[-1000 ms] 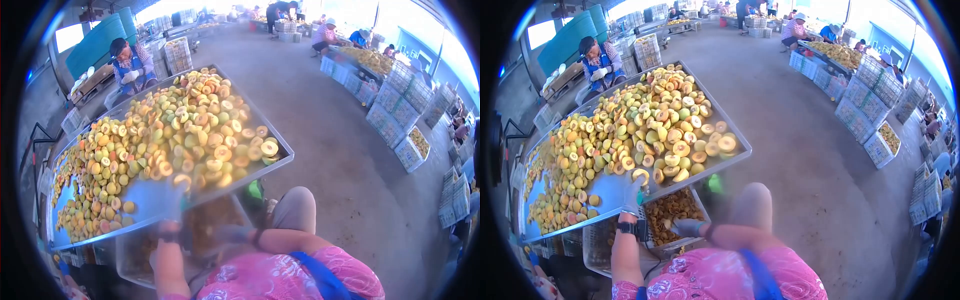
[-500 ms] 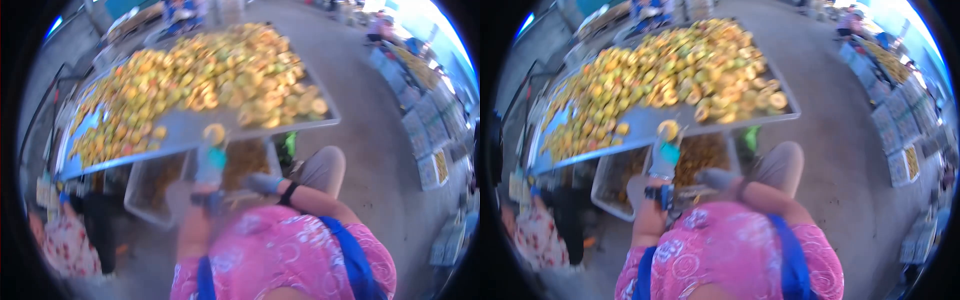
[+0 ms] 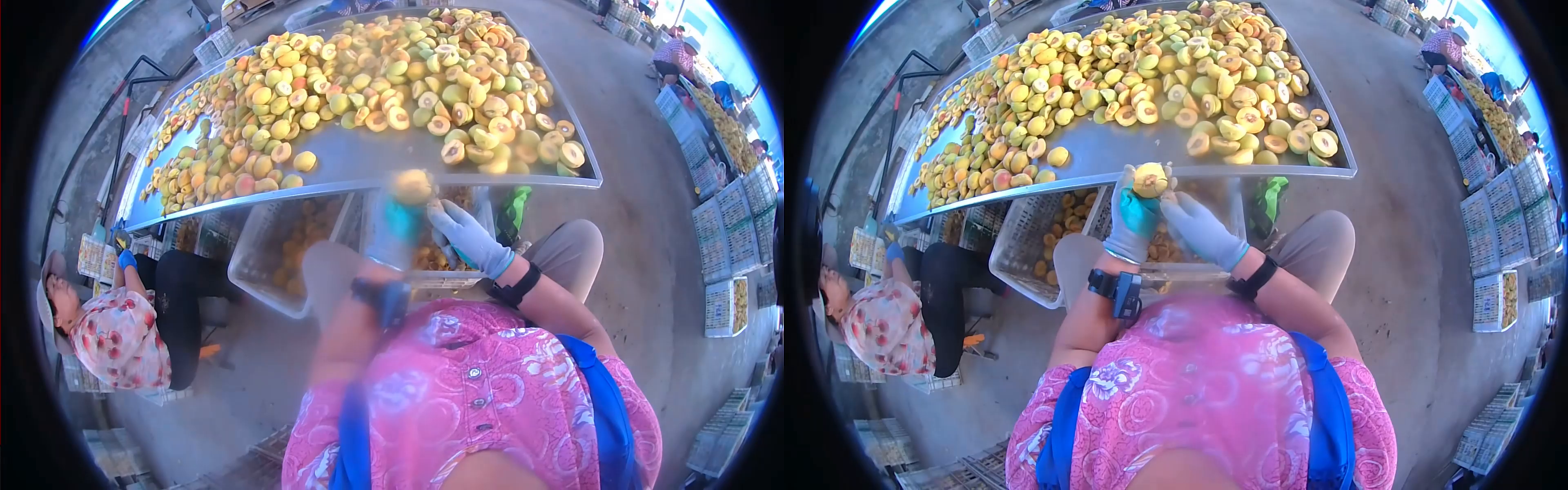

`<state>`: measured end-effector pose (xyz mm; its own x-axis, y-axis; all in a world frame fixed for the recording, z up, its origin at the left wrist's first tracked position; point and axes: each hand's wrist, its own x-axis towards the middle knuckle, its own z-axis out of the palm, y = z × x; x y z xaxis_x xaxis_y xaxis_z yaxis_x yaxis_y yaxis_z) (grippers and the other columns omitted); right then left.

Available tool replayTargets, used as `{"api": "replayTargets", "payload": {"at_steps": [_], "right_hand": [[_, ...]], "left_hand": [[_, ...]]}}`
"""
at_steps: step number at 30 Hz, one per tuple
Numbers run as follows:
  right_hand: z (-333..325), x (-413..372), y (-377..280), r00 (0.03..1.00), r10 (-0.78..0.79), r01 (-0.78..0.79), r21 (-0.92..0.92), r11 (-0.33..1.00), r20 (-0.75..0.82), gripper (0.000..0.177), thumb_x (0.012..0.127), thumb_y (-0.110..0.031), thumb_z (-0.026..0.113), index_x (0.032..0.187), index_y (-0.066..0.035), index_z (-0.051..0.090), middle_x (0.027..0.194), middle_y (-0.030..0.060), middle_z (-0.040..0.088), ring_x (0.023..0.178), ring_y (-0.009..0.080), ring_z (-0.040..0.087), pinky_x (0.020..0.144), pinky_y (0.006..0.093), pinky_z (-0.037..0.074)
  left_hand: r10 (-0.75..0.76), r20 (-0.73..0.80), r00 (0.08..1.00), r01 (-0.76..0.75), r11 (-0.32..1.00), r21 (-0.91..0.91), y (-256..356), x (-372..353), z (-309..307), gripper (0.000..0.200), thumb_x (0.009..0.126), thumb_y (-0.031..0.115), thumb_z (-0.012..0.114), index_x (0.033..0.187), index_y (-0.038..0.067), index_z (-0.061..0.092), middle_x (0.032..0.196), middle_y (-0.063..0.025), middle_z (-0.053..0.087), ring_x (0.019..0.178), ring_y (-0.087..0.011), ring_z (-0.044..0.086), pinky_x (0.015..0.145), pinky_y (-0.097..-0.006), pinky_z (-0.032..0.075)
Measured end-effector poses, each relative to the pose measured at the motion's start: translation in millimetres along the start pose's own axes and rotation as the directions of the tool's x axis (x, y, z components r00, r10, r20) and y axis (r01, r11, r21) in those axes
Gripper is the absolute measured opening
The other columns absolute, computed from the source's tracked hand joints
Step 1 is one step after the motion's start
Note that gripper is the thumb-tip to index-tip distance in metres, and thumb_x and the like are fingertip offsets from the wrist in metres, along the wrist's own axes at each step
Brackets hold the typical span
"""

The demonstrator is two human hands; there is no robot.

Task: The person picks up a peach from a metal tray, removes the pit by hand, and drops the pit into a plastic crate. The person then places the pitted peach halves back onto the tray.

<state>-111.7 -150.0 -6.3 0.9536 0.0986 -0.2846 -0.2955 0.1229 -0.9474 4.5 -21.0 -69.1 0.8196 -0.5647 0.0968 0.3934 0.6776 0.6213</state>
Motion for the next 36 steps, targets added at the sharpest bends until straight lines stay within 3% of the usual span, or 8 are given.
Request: {"api": "replayTargets", "payload": {"at_steps": [4, 13, 16, 20, 22, 26, 28, 36], "right_hand": [[2, 0, 1, 0.999, -0.022, 0.023, 0.058, 0.998, -0.023, 0.032, 0.098, -0.037, 0.047, 0.111, -0.009, 0.053, 0.075, -0.0041, 0.047, 0.057, 0.0047, 0.044, 0.043, 0.0199, 0.037], [-4, 8, 7, 0.975, -0.166, 0.158, -0.065, 0.985, -0.146, 0.035, 0.098, -0.036, 0.048, 0.111, -0.004, 0.056, 0.088, -0.0004, 0.056, 0.072, 0.0080, 0.050, 0.066, 0.0256, 0.046], [-12, 11, 14, 0.972, -0.174, 0.138, -0.211, 0.968, -0.159, 0.035, 0.097, -0.033, 0.048, 0.110, -0.001, 0.055, 0.092, 0.0087, 0.062, 0.078, 0.0187, 0.059, 0.073, 0.0333, 0.048], [-16, 12, 16, 0.921, -0.373, 0.258, -0.540, 0.801, -0.113, 0.032, 0.095, -0.031, 0.050, 0.106, 0.000, 0.054, 0.093, 0.0223, 0.063, 0.087, 0.0378, 0.062, 0.076, 0.0427, 0.048], [-18, 11, 15, 0.895, -0.439, 0.309, -0.600, 0.738, -0.079, 0.032, 0.095, -0.030, 0.051, 0.105, -0.001, 0.053, 0.094, 0.0252, 0.063, 0.090, 0.0425, 0.060, 0.076, 0.0454, 0.047], [-21, 14, 18, 0.867, -0.498, 0.375, -0.673, 0.637, 0.012, 0.031, 0.095, -0.030, 0.051, 0.103, 0.000, 0.052, 0.093, 0.0242, 0.063, 0.087, 0.0432, 0.060, 0.074, 0.0476, 0.047], [-19, 12, 15, 0.870, -0.492, 0.374, -0.680, 0.631, 0.022, 0.030, 0.095, -0.029, 0.051, 0.102, 0.000, 0.051, 0.093, 0.0244, 0.063, 0.087, 0.0433, 0.060, 0.074, 0.0480, 0.047], [-14, 21, 30, 0.821, -0.566, 0.461, -0.677, 0.573, 0.079, 0.029, 0.095, -0.027, 0.051, 0.101, 0.001, 0.049, 0.087, 0.0230, 0.063, 0.077, 0.0397, 0.061, 0.065, 0.0460, 0.047]], "left_hand": [[0.001, -0.056, 0.998, -0.013, 0.978, -0.209, -4, -5, 16, 0.045, 0.094, 0.036, 0.053, 0.120, -0.001, 0.050, 0.113, -0.0216, 0.059, 0.101, -0.0356, 0.060, 0.088, -0.0501, 0.051], [0.012, 0.015, 1.000, -0.009, 0.989, -0.150, 0, -12, 32, 0.043, 0.093, 0.029, 0.056, 0.126, 0.002, 0.048, 0.117, -0.0187, 0.057, 0.108, -0.0331, 0.058, 0.094, -0.0485, 0.048], [0.122, 0.012, 0.992, -0.122, 0.971, 0.208, -2, -13, 32, 0.045, 0.093, 0.029, 0.056, 0.127, 0.001, 0.048, 0.118, -0.0171, 0.057, 0.107, -0.0317, 0.058, 0.094, -0.0448, 0.048], [0.059, -0.039, 0.997, -0.054, 0.991, 0.123, -2, -14, 35, 0.033, 0.096, 0.011, 0.050, 0.128, 0.002, 0.044, 0.111, -0.0094, 0.055, 0.098, -0.0179, 0.056, 0.084, -0.0302, 0.050], [0.213, -0.046, 0.976, -0.159, 0.841, 0.517, -10, -10, 24, 0.042, 0.095, 0.034, 0.055, 0.123, 0.003, 0.051, 0.117, -0.0135, 0.058, 0.105, -0.0237, 0.058, 0.093, -0.0347, 0.049], [0.190, -0.046, 0.981, -0.162, 0.920, 0.357, -14, -11, 19, 0.041, 0.095, 0.037, 0.055, 0.119, 0.003, 0.054, 0.113, -0.0115, 0.059, 0.104, -0.0205, 0.059, 0.090, -0.0336, 0.050], [0.042, -0.102, 0.994, -0.041, 0.999, 0.012, -10, -14, 28, 0.042, 0.095, 0.040, 0.054, 0.116, 0.003, 0.056, 0.108, -0.0093, 0.061, 0.099, -0.0182, 0.059, 0.086, -0.0315, 0.051], [0.110, -0.151, 0.983, -0.055, 0.944, 0.325, -13, -16, 32, 0.050, 0.096, 0.050, 0.046, 0.112, 0.004, 0.056, 0.092, -0.0053, 0.063, 0.080, -0.0126, 0.061, 0.072, -0.0241, 0.051]]}}
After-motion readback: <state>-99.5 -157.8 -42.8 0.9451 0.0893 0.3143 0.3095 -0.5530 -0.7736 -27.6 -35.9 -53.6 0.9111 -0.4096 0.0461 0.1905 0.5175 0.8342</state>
